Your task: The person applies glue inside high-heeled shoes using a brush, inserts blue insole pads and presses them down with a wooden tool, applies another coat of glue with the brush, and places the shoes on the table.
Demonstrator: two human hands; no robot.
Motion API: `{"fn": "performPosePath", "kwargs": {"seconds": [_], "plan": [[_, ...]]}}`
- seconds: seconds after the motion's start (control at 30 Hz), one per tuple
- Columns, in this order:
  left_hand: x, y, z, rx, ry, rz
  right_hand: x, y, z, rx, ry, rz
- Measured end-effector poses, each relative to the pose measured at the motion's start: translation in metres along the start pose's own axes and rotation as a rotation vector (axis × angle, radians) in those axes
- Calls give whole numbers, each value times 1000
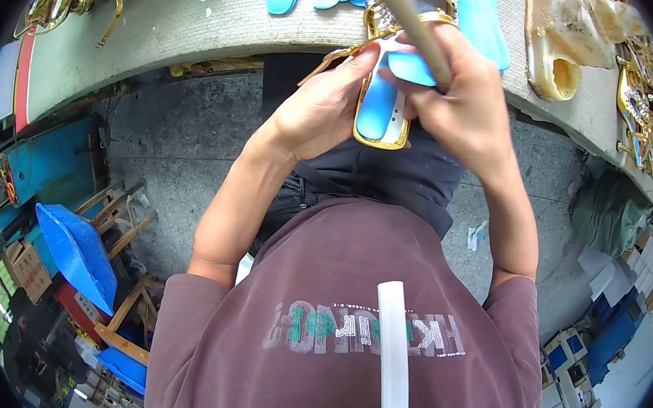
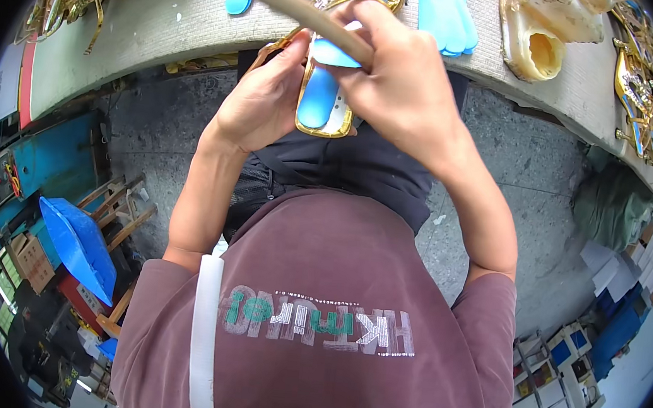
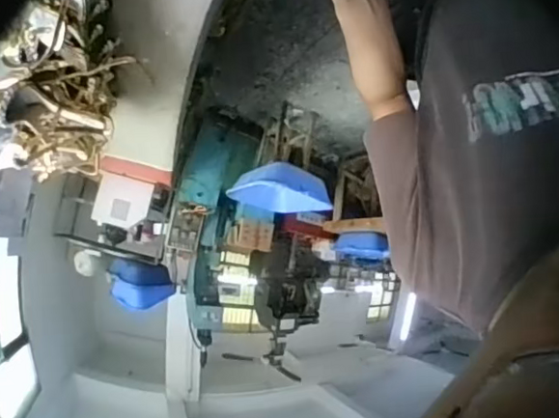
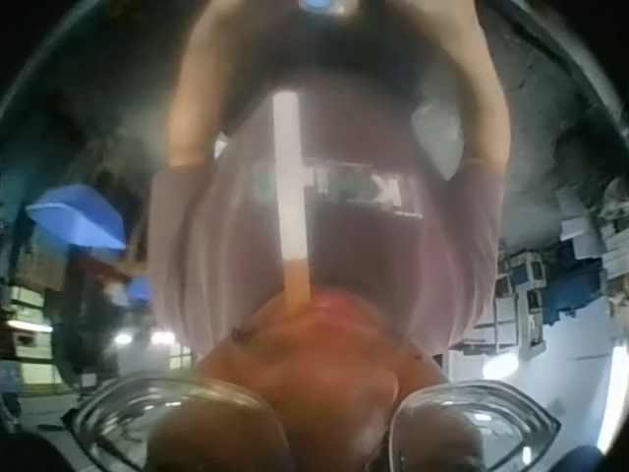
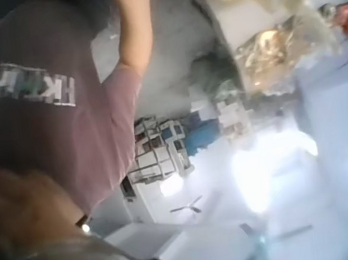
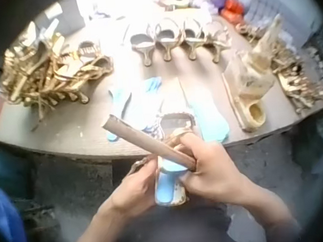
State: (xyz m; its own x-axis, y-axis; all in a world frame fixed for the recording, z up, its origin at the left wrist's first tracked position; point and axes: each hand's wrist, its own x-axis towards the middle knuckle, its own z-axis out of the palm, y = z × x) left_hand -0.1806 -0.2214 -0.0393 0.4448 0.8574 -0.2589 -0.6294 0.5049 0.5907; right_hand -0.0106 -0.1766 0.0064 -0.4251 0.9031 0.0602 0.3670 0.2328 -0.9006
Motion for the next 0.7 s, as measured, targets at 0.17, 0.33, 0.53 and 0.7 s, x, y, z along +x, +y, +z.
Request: {"fn": "performPosePath", "kwargs": {"seconds": [0.17, 0.33, 0.53, 0.7], "plan": [[2, -5, -1, -58, 34, -9, -9, -12, -5, 66, 55, -50], [3, -4, -4, -113, -35, -64, -4, -39, -30, 145, -172, 273], [6, -3, -2, -15, 5, -4, 14, 4, -8, 12, -13, 76], [1, 2, -6, 9, -29, -50, 17, 14, -5, -42, -19, 45]]}}
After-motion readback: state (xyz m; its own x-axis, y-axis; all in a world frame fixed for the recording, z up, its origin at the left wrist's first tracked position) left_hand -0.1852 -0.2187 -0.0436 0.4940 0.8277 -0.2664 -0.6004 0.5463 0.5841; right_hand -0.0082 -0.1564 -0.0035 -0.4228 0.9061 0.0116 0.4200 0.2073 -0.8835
